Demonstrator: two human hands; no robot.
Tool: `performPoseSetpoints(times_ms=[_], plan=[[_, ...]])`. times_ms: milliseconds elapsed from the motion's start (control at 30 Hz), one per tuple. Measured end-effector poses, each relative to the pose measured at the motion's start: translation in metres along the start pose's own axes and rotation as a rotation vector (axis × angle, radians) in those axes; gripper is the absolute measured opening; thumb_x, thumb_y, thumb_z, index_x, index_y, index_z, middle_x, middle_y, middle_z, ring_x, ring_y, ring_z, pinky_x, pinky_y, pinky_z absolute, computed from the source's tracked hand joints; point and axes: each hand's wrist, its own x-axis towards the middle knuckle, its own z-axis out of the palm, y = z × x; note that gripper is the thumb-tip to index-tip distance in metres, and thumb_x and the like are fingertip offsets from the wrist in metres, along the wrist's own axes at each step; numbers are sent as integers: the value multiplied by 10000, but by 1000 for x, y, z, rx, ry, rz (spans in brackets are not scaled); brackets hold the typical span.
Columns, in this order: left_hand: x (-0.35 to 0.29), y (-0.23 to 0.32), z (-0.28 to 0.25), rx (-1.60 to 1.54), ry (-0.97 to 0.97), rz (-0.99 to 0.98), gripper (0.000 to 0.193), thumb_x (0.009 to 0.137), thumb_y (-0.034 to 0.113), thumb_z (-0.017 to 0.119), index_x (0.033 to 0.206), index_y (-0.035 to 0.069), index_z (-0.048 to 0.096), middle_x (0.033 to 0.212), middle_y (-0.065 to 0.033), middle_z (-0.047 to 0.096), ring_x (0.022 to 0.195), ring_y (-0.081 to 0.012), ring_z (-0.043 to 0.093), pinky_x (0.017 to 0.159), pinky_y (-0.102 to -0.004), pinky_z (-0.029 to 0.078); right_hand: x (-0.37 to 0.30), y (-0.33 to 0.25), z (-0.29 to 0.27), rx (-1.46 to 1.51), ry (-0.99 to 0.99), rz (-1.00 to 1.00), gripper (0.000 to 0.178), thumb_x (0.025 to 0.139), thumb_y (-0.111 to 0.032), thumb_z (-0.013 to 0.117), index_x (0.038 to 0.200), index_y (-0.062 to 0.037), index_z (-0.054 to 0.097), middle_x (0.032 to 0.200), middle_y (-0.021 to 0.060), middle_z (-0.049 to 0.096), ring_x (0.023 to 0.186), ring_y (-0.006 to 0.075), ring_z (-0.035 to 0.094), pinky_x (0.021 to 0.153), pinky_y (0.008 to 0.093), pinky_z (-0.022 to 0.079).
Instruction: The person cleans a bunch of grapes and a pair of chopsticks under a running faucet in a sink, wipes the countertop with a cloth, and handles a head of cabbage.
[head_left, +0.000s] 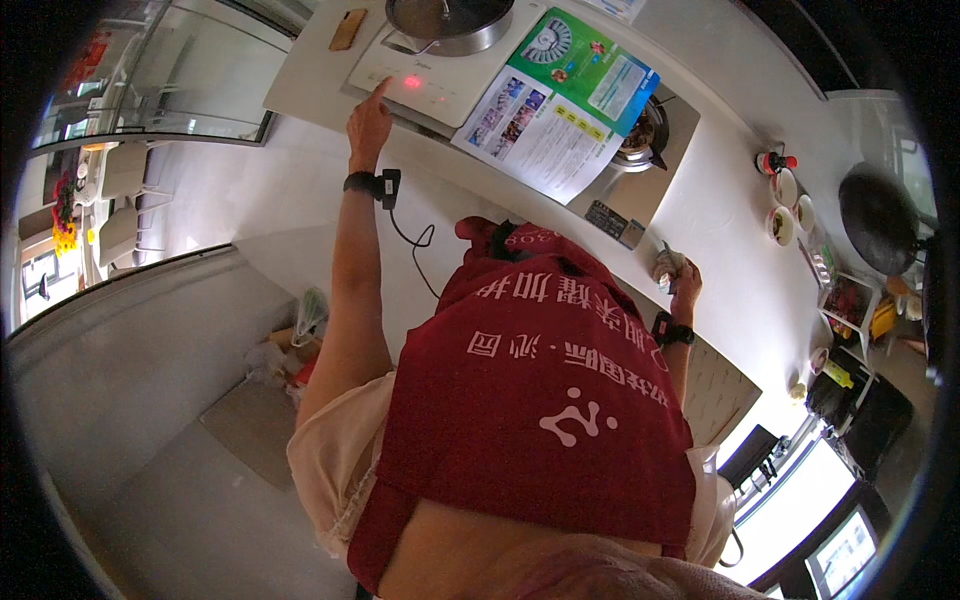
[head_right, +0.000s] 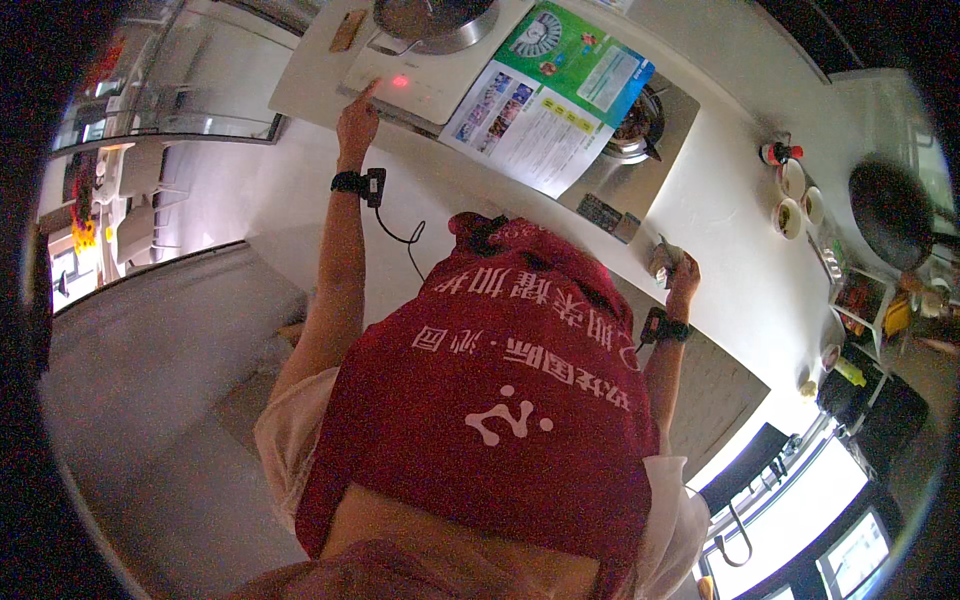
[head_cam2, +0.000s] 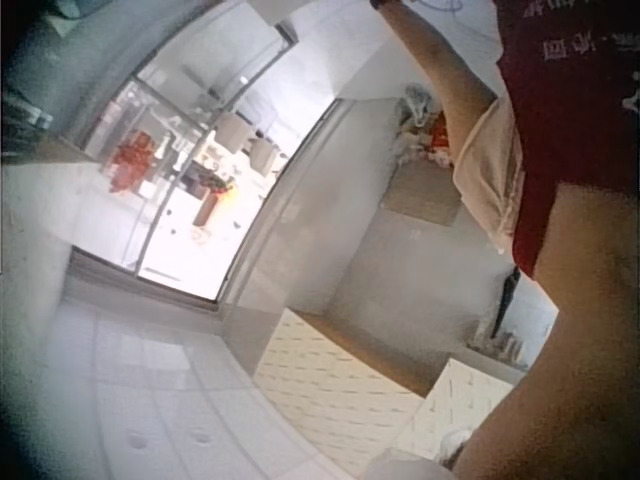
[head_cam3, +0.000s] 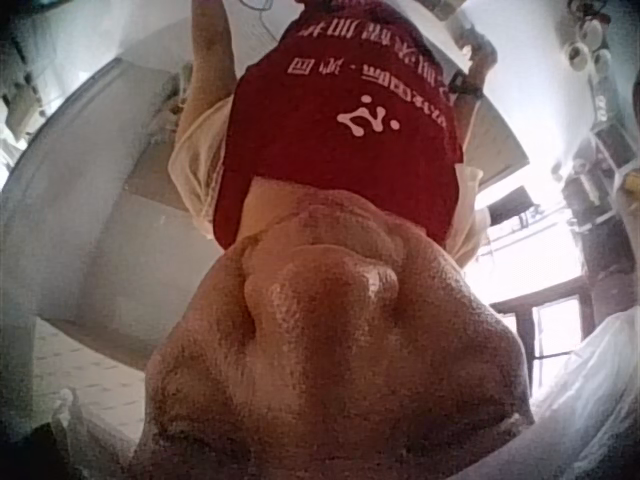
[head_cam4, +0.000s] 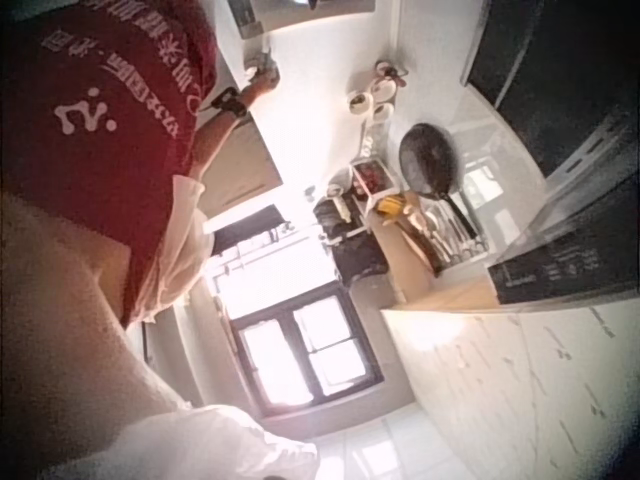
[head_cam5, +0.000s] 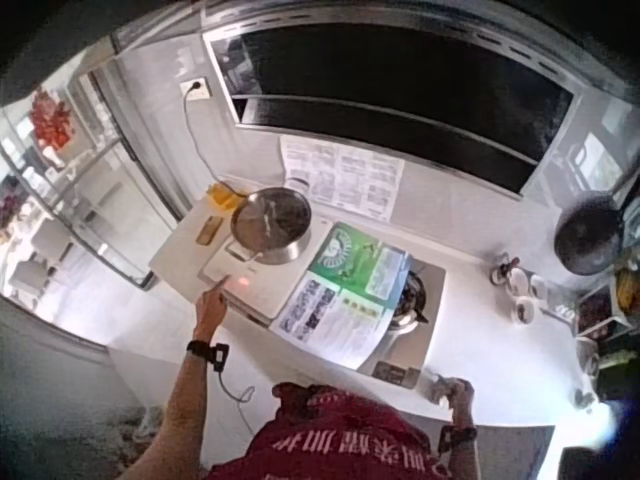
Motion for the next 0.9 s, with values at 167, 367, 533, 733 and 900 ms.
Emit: performPoseSetpoints(times_ms=[167,367,533,733,900], plan=[[4,1,5,-28,13,-6,555,904,104,533,1404,344,519,943,-209,698,873,-401,669,754,-530,533,-6,1,-1,32,32,11,308,1004,-177,538,1225,31,596,1052,105,685,882,182,665,764,302,559],[6,0,3,-65,52,-23,553,890,103,541,1391,338,535,871,-205,694,824,-408,668,729,-535,529,-12,-5,2,5,-12,4,327,1000,-193,547,1229,36,593,1047,102,685,882,179,663,754,295,554],[7,17,-7,-151,36,-52,543,875,91,557,1365,324,568,894,-203,697,830,-395,672,724,-521,527,-13,-1,-2,7,19,-4,349,988,-211,583,1233,37,592,1036,100,687,870,177,664,747,297,553],[9,2,2,-119,94,49,551,868,83,557,1364,323,569,868,-211,695,801,-404,672,703,-514,528,-16,-1,3,43,8,-5,347,983,-216,587,1223,35,599,999,85,681,806,146,640,672,274,526],[9,2,4,-83,90,16,563,873,98,551,1382,338,548,816,-198,689,758,-395,666,697,-505,528,-15,-1,2,-2,9,3,350,992,-237,567,1216,29,606,983,73,675,772,125,624,640,255,503]])
